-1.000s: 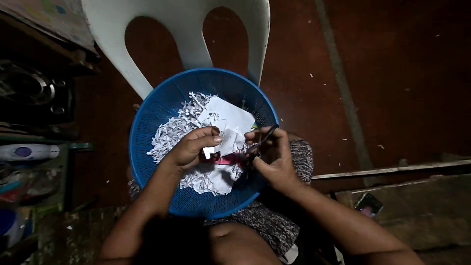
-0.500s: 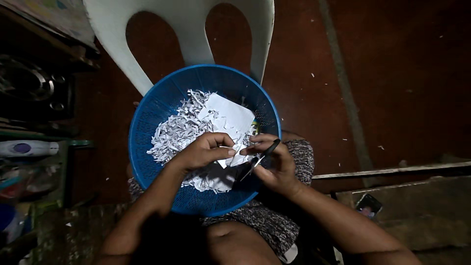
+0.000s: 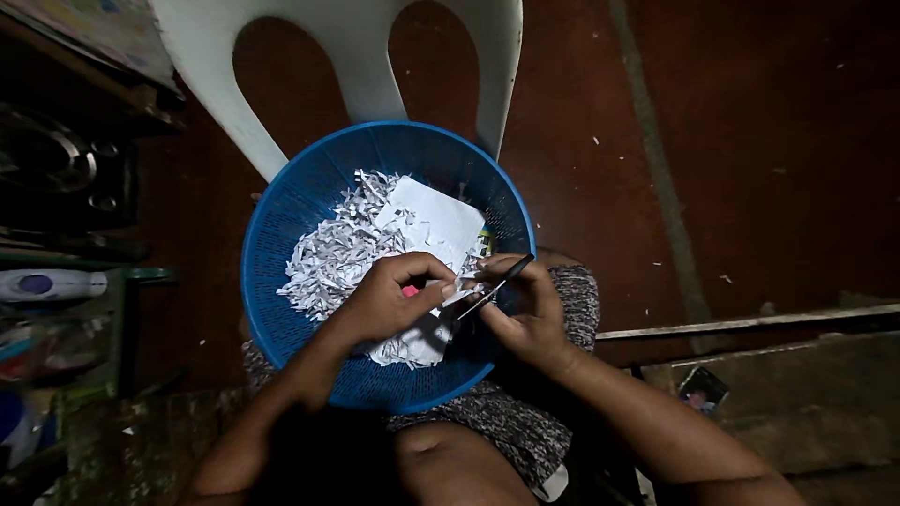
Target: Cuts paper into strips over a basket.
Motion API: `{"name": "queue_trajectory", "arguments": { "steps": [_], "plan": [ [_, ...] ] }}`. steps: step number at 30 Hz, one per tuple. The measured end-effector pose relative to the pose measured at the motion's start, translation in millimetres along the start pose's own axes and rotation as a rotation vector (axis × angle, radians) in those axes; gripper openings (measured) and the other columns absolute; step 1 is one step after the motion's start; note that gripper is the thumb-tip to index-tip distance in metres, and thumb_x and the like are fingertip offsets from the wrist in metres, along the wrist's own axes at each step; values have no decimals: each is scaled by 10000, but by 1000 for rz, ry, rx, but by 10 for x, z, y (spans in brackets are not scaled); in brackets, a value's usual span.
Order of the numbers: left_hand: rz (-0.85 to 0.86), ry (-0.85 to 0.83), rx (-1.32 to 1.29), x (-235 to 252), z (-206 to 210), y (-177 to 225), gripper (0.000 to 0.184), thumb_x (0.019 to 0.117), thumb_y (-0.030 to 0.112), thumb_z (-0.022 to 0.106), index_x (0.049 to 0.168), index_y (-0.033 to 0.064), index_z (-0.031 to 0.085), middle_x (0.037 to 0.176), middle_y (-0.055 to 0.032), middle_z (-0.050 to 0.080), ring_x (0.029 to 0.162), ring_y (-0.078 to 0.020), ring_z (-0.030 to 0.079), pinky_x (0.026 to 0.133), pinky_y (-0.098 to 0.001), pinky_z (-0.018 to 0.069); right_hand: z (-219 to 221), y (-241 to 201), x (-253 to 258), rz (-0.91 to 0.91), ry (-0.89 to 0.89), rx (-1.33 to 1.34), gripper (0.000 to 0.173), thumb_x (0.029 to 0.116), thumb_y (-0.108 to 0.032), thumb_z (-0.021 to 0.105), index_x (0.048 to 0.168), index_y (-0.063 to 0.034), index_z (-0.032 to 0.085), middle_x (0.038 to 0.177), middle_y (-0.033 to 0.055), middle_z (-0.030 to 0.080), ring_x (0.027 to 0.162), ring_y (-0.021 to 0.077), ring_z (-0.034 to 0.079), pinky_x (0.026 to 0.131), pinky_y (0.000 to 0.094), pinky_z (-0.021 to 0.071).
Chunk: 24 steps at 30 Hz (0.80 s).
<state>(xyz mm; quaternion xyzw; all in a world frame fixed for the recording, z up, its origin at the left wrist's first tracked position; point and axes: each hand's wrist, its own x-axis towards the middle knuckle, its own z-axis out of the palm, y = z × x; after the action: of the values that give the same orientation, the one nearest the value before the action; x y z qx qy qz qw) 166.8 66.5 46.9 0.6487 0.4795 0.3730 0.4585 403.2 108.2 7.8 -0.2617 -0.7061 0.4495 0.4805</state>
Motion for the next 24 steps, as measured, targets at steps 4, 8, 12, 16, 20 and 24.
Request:
{"name": "queue_trajectory", "arguments": {
  "steps": [4, 8, 12, 16, 20, 24],
  "plan": [
    [59, 18, 163, -13, 38, 57, 397, 864, 444, 811, 1113, 146, 729, 1061, 55, 702, 967, -57, 675, 831, -282, 616, -7, -22, 21, 59, 22, 37, 428, 857, -32, 751, 1238, -74, 561, 1126, 82, 703, 1024, 217, 707, 927, 444, 614],
    [107, 98, 197, 4, 61, 24, 194, 941, 272, 751, 1063, 121, 757, 1027, 41, 725, 949, -63, 692, 813, -281, 619, -14, -54, 51, 111, 62, 89, 508, 839, -23, 781, 1282, -96, 543, 1164, 76, 679, 1054, 224, 686, 943, 439, 601],
    [157, 139, 158, 15, 61, 20, 128, 935, 170, 748, 1032, 89, 765, 1022, 17, 729, 949, -90, 703, 821, -291, 629, -71, -92, 152, 237, -7, 239, 600, 839, -3, 787, 1334, -101, 463, 1223, 143, 664, 1062, 304, 686, 891, 458, 613],
    [155, 144, 123, 28, 67, 20, 132, 931, 171, 758, 1029, 82, 759, 1002, 11, 728, 925, -102, 705, 803, -302, 632, -134, -131, 185, 393, -50, 354, 494, 882, 0, 747, 1309, -79, 512, 1025, 118, 685, 858, 226, 700, 763, 378, 621],
    [110, 141, 10, 35, 110, 19, 166, 923, 185, 764, 1048, 80, 735, 991, -1, 725, 886, -123, 703, 768, -321, 630, -143, -137, 167, 414, -50, 423, 470, 896, 9, 727, 1301, -85, 508, 967, 106, 681, 813, 200, 695, 756, 365, 616],
    [47, 101, -105, 59, 132, 46, 241, 952, 244, 729, 1125, 78, 714, 1040, -17, 731, 923, -145, 701, 805, -339, 615, -118, -139, 148, 392, -35, 423, 478, 885, 47, 715, 1296, -82, 507, 966, 105, 690, 827, 201, 709, 767, 370, 624]
  ]
}}
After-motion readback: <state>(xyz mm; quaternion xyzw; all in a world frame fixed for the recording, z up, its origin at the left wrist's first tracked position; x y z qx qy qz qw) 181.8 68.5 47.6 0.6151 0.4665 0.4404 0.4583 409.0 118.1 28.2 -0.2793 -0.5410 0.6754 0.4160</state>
